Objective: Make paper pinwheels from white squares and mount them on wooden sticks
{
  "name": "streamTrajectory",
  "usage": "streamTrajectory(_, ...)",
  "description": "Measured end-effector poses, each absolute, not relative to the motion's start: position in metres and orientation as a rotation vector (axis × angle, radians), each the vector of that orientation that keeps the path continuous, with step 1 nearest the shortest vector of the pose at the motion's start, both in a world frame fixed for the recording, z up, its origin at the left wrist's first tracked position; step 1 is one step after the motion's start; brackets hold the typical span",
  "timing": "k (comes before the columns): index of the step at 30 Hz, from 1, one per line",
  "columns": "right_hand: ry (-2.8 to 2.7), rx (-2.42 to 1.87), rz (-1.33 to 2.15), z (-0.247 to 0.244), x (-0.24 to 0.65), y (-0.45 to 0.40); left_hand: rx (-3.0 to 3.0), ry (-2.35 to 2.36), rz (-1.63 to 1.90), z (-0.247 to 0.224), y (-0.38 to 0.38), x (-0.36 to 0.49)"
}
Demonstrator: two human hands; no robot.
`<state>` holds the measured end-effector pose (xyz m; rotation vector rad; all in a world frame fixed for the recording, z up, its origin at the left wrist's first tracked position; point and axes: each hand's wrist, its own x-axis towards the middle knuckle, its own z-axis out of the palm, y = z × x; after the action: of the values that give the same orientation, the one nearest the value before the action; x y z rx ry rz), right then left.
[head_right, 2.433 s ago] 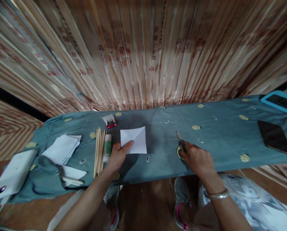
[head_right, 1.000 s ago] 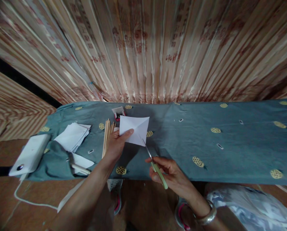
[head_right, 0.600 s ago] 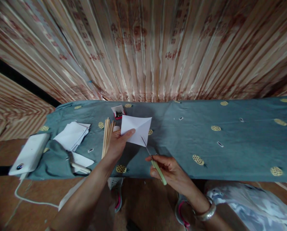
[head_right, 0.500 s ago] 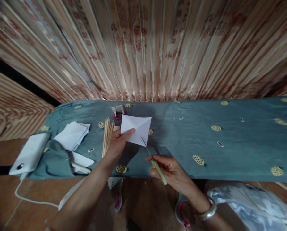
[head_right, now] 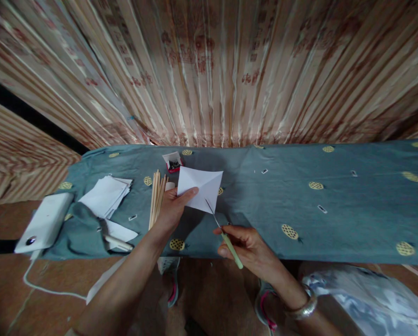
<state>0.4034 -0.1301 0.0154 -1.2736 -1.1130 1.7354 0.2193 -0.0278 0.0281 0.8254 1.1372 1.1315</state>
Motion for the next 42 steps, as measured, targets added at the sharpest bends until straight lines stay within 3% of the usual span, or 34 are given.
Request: streamTrajectory(42,-1.005,-1.292,1.748,0.0182,0.4019,-0.1303,0.898,1.096,1.038,0.0223,-0.0365,0.2264)
